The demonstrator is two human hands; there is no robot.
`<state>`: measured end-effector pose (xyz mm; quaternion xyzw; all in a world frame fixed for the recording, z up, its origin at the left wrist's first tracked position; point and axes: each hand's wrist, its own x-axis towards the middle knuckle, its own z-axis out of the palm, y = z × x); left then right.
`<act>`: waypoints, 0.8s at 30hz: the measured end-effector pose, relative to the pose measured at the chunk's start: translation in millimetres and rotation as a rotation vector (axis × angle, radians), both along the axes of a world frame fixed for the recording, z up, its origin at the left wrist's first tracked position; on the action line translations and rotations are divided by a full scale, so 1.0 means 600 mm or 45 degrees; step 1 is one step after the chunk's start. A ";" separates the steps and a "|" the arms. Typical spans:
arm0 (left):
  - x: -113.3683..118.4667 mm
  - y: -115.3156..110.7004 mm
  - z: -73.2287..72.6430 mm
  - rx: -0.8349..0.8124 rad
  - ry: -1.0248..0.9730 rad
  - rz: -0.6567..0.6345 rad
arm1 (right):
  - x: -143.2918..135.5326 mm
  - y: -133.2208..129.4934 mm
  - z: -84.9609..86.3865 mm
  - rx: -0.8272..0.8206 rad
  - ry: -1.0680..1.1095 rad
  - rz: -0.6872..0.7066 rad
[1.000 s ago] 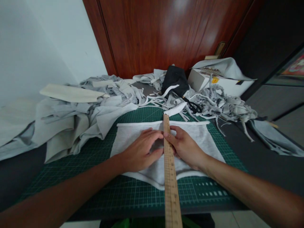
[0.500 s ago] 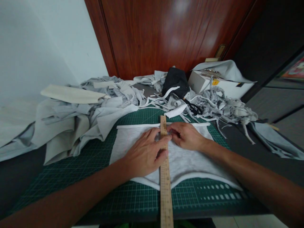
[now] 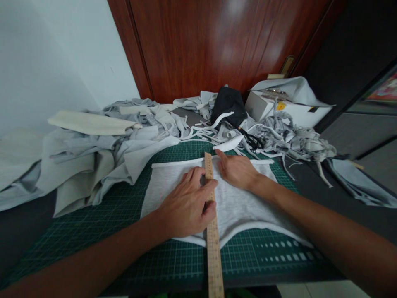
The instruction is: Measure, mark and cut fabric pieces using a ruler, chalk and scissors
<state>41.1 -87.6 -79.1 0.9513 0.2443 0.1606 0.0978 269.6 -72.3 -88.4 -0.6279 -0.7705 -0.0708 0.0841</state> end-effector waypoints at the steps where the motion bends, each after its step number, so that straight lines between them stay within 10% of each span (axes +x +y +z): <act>1: 0.000 0.000 0.000 -0.003 0.001 0.001 | 0.001 0.001 -0.001 0.005 0.006 -0.010; 24: 0.003 0.001 0.002 -0.018 0.066 -0.002 | -0.016 -0.006 0.005 -0.017 -0.079 -0.087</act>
